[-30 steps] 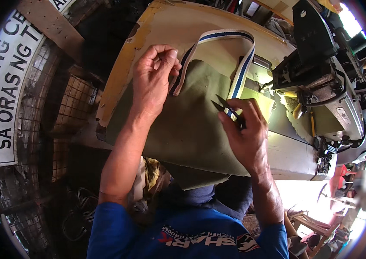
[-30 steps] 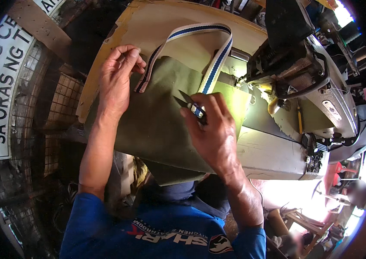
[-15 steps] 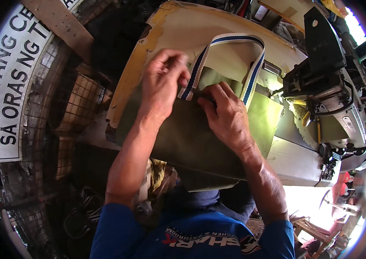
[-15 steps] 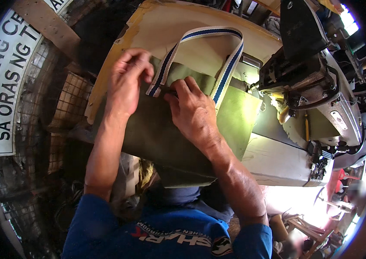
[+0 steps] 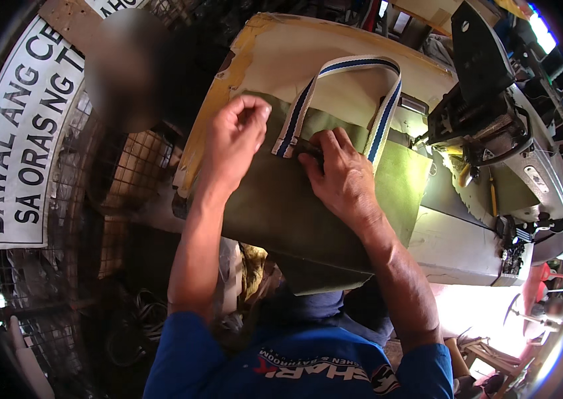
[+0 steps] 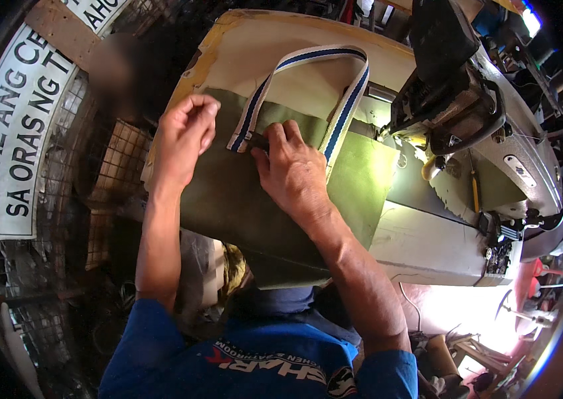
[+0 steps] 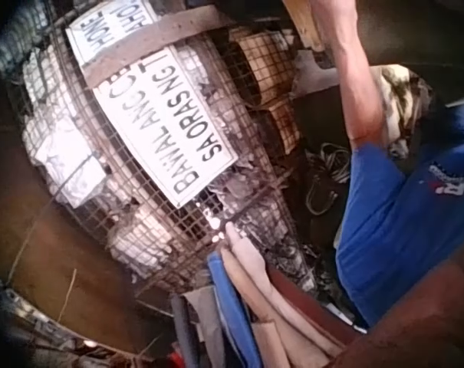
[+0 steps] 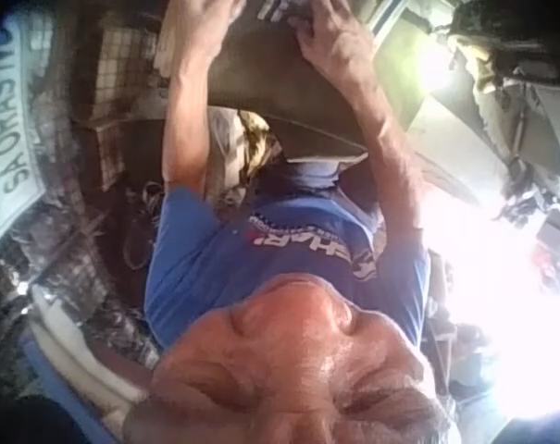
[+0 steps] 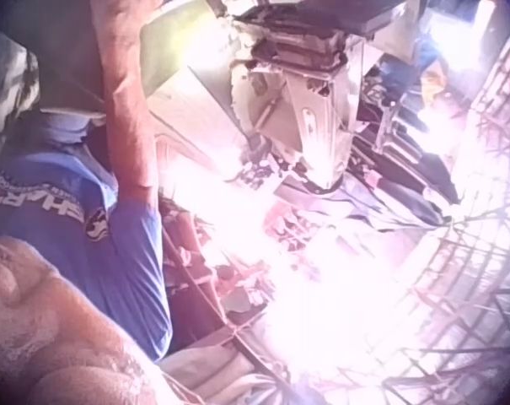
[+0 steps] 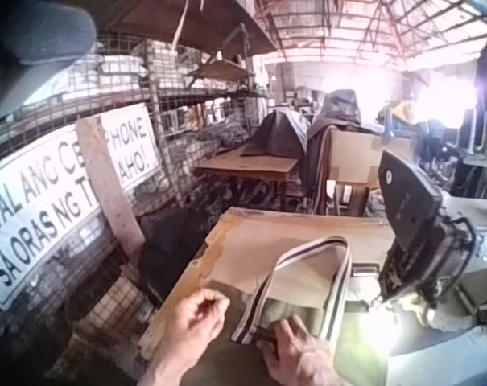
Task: Sewing a strap to fabric using an industrial sewing machine to create a bag.
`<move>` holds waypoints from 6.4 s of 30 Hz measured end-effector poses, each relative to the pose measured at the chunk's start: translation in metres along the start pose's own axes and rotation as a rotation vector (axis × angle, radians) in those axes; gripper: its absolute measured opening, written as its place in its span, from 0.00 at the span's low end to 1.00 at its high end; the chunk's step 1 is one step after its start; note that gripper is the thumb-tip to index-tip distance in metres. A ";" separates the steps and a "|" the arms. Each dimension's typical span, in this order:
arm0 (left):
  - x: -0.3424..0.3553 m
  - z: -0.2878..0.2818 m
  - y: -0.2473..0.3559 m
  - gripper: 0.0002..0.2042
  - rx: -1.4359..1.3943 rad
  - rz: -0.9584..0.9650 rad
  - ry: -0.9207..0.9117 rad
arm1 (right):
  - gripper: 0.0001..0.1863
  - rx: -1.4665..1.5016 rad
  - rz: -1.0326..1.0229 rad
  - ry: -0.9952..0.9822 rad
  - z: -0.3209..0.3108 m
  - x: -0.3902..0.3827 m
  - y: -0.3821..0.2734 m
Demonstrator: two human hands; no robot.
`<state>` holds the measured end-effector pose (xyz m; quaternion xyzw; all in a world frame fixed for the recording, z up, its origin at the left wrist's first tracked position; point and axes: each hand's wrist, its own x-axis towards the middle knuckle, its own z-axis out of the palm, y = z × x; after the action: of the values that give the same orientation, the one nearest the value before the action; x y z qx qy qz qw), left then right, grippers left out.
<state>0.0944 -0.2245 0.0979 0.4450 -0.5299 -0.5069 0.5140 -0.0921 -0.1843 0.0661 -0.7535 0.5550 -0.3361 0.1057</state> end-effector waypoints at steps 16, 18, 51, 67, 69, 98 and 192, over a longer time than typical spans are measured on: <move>-0.046 0.016 -0.018 0.06 1.232 0.410 -0.048 | 0.14 -0.048 0.037 -0.022 0.000 -0.001 -0.002; -0.046 0.016 -0.021 0.06 1.142 0.450 -0.030 | 0.14 -0.043 0.031 -0.031 0.000 -0.001 -0.002; -0.033 0.021 -0.025 0.02 0.712 0.365 0.007 | 0.12 -0.068 -0.025 -0.066 0.002 -0.002 -0.002; -0.064 0.060 -0.012 0.10 0.598 0.486 0.059 | 0.25 -0.215 0.384 0.133 -0.098 -0.153 0.010; -0.066 0.071 -0.009 0.08 0.732 0.420 -0.100 | 0.18 -0.138 0.372 0.135 -0.087 -0.147 0.005; -0.052 0.022 0.005 0.23 -0.366 -0.261 0.082 | 0.20 0.776 0.508 -0.085 -0.069 -0.089 -0.012; 0.006 0.065 -0.012 0.14 1.057 0.837 -0.672 | 0.31 -0.192 0.073 -0.148 -0.086 -0.141 -0.016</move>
<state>0.0283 -0.2261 0.0892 0.2154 -0.9557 -0.0562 0.1924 -0.1552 -0.0322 0.0843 -0.7623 0.6023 -0.2208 0.0860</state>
